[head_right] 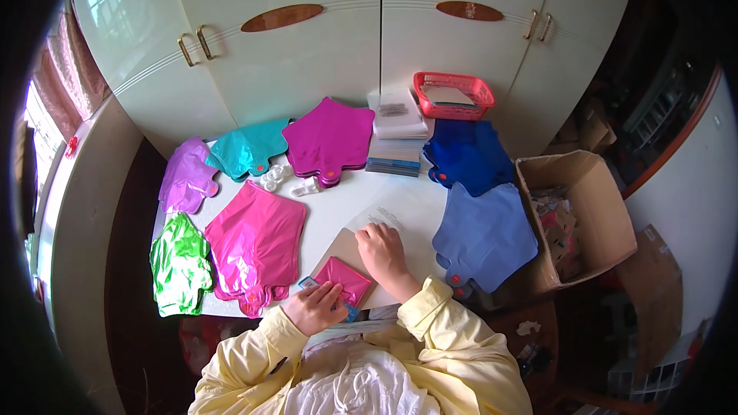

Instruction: Folding a pink foil balloon and inserting it into a cardboard backing sleeve for retail packaging.

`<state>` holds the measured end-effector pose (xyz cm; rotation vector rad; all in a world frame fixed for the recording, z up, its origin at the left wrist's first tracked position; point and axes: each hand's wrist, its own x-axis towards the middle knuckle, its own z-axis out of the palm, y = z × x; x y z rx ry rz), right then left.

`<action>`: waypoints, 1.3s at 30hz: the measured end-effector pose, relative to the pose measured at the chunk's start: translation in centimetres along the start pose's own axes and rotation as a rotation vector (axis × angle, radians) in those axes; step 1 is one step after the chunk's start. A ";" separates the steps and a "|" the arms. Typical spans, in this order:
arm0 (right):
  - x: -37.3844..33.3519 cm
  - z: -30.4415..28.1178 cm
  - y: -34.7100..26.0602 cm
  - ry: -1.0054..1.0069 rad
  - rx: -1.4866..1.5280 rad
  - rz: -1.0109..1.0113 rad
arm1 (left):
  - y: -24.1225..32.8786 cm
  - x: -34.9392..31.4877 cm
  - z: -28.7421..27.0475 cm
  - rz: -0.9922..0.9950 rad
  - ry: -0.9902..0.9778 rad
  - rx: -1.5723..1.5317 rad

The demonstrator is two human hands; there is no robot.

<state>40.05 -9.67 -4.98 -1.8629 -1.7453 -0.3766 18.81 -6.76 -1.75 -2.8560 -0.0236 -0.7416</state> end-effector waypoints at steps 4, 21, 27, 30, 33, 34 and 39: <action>0.0 0.1 0.2 0.006 0.027 0.021 | -0.1 -0.1 -0.2 0.012 0.003 -0.009; -0.7 -0.1 -0.8 -0.094 0.082 -0.044 | 0.1 0.9 1.8 -0.060 0.065 0.022; -0.5 -1.0 -1.0 -0.101 0.044 -0.127 | 0.0 2.0 2.9 -0.067 0.049 0.054; -0.1 -1.5 -1.0 -0.121 0.015 -0.142 | 0.2 2.9 3.5 -0.092 0.033 0.048; 0.1 -1.8 -0.4 -0.120 0.005 -0.156 | 0.3 3.2 3.8 -0.100 0.032 0.061; 0.1 -2.0 -0.5 -0.104 -0.042 -0.144 | 0.4 3.2 3.8 -0.098 0.030 0.066; -0.8 -3.7 -1.9 -0.147 -0.228 -0.046 | 0.6 2.8 4.1 -0.120 0.019 0.109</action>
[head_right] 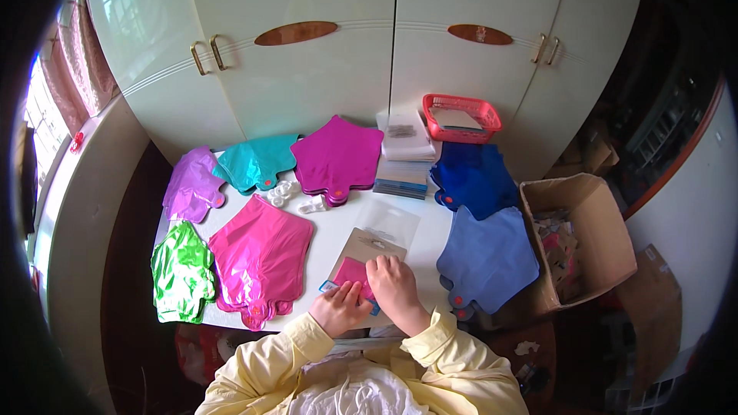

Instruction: Folding a pink foil balloon and inserting it into a cardboard backing sleeve for retail packaging.

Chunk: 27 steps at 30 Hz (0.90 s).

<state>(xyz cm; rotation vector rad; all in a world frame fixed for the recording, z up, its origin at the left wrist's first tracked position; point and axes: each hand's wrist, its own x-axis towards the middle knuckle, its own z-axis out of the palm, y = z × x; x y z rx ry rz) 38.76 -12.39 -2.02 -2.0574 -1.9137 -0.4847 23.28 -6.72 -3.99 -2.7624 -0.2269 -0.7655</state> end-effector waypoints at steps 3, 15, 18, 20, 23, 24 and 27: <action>-0.2 -0.1 0.2 -0.034 0.030 -0.038 | 0.1 0.4 0.3 -0.021 0.002 0.011; -2.9 1.6 -1.5 0.323 2.225 0.813 | -0.6 1.3 -1.7 -0.173 0.084 -0.090; -4.6 3.0 -2.5 0.070 2.391 0.987 | -0.1 1.1 -1.5 -0.145 0.079 -0.090; -4.6 2.6 -3.0 0.010 2.412 1.003 | -0.2 1.2 -1.5 -0.163 0.072 -0.080; -3.9 1.3 -3.2 -0.004 2.357 0.963 | -0.7 1.3 -2.1 -0.177 0.047 -0.071; -4.0 1.5 -3.2 -0.019 2.298 0.978 | -0.9 1.5 -2.3 -0.177 0.040 -0.070; -4.7 1.5 -3.6 -0.047 2.221 0.853 | -1.1 1.6 -1.8 -0.180 0.076 -0.059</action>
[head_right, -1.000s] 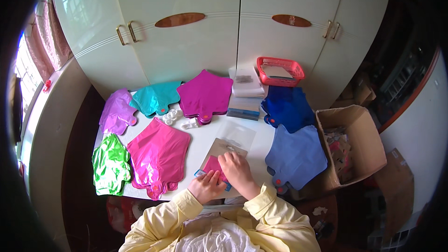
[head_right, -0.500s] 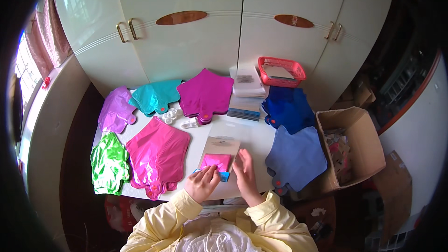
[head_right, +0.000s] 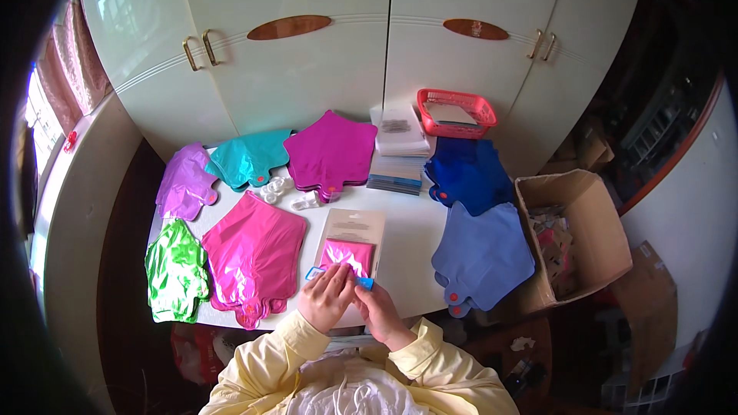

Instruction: Folding a pink foil balloon and inserting it into a cardboard backing sleeve for retail packaging.

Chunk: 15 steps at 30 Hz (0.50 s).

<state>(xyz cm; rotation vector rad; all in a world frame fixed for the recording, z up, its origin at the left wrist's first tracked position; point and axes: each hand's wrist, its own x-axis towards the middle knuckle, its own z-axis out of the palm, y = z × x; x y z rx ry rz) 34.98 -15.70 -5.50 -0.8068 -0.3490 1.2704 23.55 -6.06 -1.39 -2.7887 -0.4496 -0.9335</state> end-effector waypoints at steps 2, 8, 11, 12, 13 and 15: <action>0.1 -0.5 0.4 0.034 0.014 -0.031 | 0.0 0.2 -0.1 0.006 -0.001 -0.028; 0.5 -0.5 -0.1 0.106 -0.027 -0.117 | 0.1 -0.2 -0.6 0.056 0.035 -0.067; 0.7 -0.8 -0.7 0.087 -0.089 -0.150 | -0.4 -0.6 -1.4 0.012 0.122 -0.112; 0.7 -0.9 -0.9 0.078 -0.105 -0.150 | -0.3 -0.9 -1.8 -0.065 0.167 -0.136; 0.6 -1.1 -1.0 0.069 -0.122 -0.150 | -0.3 -1.3 -2.1 -0.142 0.213 -0.161; 0.5 -1.4 -1.0 0.049 -0.130 -0.148 | -0.4 -2.3 -1.5 -0.545 0.283 -0.438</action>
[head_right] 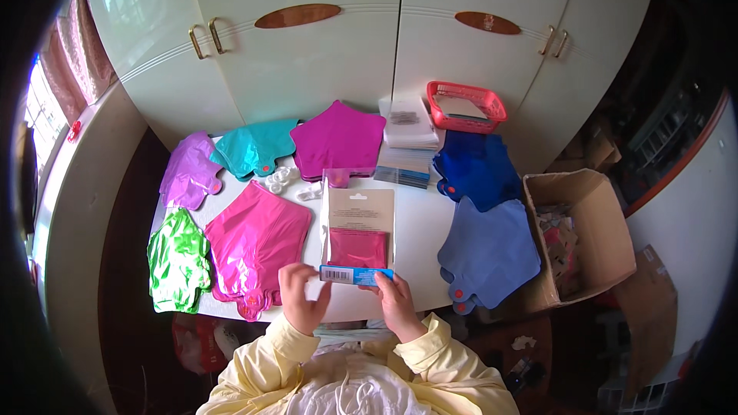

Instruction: Folding a pink foil balloon and inserting it into a cardboard backing sleeve for retail packaging.

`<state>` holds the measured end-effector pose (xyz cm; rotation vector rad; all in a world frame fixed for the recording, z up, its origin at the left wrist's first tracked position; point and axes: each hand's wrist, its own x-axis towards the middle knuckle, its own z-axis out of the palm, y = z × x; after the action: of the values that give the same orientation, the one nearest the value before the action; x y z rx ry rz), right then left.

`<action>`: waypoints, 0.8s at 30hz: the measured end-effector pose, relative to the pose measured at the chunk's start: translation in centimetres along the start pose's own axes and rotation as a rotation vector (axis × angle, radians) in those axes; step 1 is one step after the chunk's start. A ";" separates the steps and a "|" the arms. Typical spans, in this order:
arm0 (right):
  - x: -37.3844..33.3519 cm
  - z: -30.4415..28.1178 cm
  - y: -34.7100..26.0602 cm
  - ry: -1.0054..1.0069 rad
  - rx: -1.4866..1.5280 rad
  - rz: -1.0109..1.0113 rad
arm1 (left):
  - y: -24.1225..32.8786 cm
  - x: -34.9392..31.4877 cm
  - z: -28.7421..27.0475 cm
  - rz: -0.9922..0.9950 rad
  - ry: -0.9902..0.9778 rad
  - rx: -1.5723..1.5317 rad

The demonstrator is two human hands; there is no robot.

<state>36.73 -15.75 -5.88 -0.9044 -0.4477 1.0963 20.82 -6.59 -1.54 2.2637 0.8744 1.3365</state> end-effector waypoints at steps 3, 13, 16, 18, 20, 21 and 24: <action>-0.3 -1.1 1.4 -0.019 -0.016 0.010 | -0.5 -0.4 0.0 -0.725 -0.063 -0.833; -0.6 1.5 -1.1 -0.055 -0.193 -0.063 | -1.8 -1.4 0.4 -0.967 -0.128 -1.209; -0.4 1.0 -0.8 -0.082 -0.160 -0.089 | -1.4 -1.4 0.4 -0.964 -0.093 -1.151; -0.3 0.9 -0.8 -0.088 -0.153 -0.085 | -1.4 -1.6 0.5 -0.942 -0.082 -1.134; -0.3 1.1 -0.8 -0.073 -0.143 -0.093 | -1.3 -1.7 0.6 -0.921 -0.075 -1.114; -0.4 1.4 -0.9 -0.046 -0.149 -0.101 | -1.2 -1.7 0.7 -0.910 -0.071 -1.105; -0.5 2.4 -1.4 0.016 -0.162 -0.119 | -0.6 -1.5 0.8 -0.894 -0.039 -1.048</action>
<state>35.66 -15.47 -3.30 -1.0151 -0.5760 0.9530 20.82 -7.21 -3.26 0.9049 0.7443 0.9362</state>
